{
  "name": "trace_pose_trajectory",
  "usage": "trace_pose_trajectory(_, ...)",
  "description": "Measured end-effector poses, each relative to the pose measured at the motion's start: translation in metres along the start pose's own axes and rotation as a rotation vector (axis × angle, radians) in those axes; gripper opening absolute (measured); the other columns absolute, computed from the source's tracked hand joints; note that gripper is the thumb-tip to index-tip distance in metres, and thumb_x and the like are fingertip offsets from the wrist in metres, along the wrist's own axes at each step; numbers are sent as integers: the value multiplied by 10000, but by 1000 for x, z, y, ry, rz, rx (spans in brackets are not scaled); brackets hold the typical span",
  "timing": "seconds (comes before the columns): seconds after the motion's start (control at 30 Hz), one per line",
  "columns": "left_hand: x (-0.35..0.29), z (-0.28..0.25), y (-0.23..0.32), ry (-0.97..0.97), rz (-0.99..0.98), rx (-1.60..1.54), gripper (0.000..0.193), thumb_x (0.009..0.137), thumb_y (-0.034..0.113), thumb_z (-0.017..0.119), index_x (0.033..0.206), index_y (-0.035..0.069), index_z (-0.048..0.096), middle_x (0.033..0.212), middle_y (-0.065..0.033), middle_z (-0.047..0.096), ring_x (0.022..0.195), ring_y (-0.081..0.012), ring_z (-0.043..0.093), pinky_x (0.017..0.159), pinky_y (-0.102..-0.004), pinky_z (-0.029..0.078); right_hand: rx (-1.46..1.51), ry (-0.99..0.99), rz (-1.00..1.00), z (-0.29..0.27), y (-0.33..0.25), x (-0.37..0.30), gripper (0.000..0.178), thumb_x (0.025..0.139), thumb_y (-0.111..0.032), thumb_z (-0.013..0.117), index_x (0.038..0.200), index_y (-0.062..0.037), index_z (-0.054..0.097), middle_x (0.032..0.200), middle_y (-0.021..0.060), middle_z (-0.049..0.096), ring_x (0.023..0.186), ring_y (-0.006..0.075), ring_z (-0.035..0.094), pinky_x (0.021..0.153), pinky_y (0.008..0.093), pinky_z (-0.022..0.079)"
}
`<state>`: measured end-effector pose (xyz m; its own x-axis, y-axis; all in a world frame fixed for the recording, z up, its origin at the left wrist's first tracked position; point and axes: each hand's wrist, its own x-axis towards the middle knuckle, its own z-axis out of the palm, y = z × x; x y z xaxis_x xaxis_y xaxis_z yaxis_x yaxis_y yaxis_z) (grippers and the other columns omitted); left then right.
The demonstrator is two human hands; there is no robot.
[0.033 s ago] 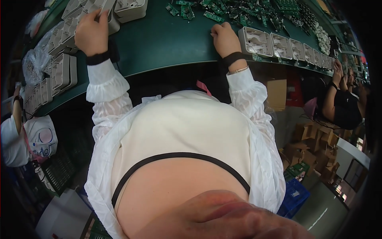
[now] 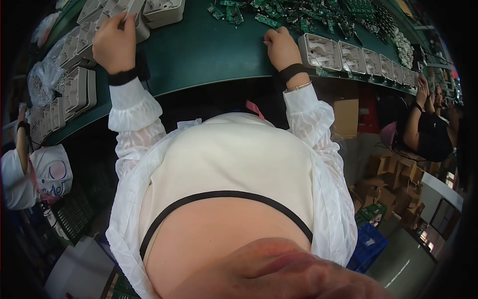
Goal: The person inserts a wire into a circuit board, places the board into a plastic housing, and sets the unit aside. They then pick up a stack of circuit boards and a bundle of wires, separating one wire from the bundle.
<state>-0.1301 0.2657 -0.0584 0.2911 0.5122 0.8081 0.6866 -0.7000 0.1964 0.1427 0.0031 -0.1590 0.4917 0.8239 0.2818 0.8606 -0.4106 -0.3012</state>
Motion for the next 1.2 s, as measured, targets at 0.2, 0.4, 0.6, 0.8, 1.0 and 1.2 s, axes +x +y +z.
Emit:
trace_pose_trajectory(0.2,-38,-45,29,-63,141,-294,157,785,193,831,877,85,765,848,-65,713,787,-273,671,695,-366,522,303,78,-180,-16,-23,5,209,899,-41,658,1106,-63,656,1072,145,641,960,371,656,805,403,543)
trace_pose_trajectory(0.4,-93,-62,49,-325,136,-593,146,745,104,843,857,72,755,839,-57,708,765,-267,652,689,-356,497,654,32,-350,-37,-48,-18,175,918,5,658,1091,-18,640,1184,108,663,1056,255,674,876,331,531)
trace_pose_trajectory(0.6,-120,-59,52,-459,176,-609,145,747,120,841,856,75,756,848,-30,709,758,-245,630,682,-352,467,1222,-109,243,-28,-38,-56,133,957,2,642,1090,6,638,1203,118,665,1037,212,683,885,309,548)
trace_pose_trajectory(0.8,-134,-52,49,-493,172,-606,141,752,123,839,857,78,757,880,-10,711,779,-234,621,684,-347,460,2089,-519,788,-30,-3,-57,120,982,-34,629,1101,-22,621,1186,94,641,1041,210,661,918,304,543)
trace_pose_trajectory(1.0,-137,-53,50,-589,40,-611,380,731,170,871,1081,106,737,1160,-84,674,984,-270,623,850,-371,482,2169,-630,676,-38,-22,-39,100,995,-108,633,1085,-69,613,1095,24,603,981,155,584,831,275,517)
trace_pose_trajectory(1.2,-136,-36,41,-511,-56,-552,902,650,285,933,1420,105,500,1322,-182,570,1222,-365,530,1097,-458,362,2627,-685,463,-24,-35,-21,128,963,-52,611,1086,-90,616,945,-14,524,816,119,451,686,261,420)
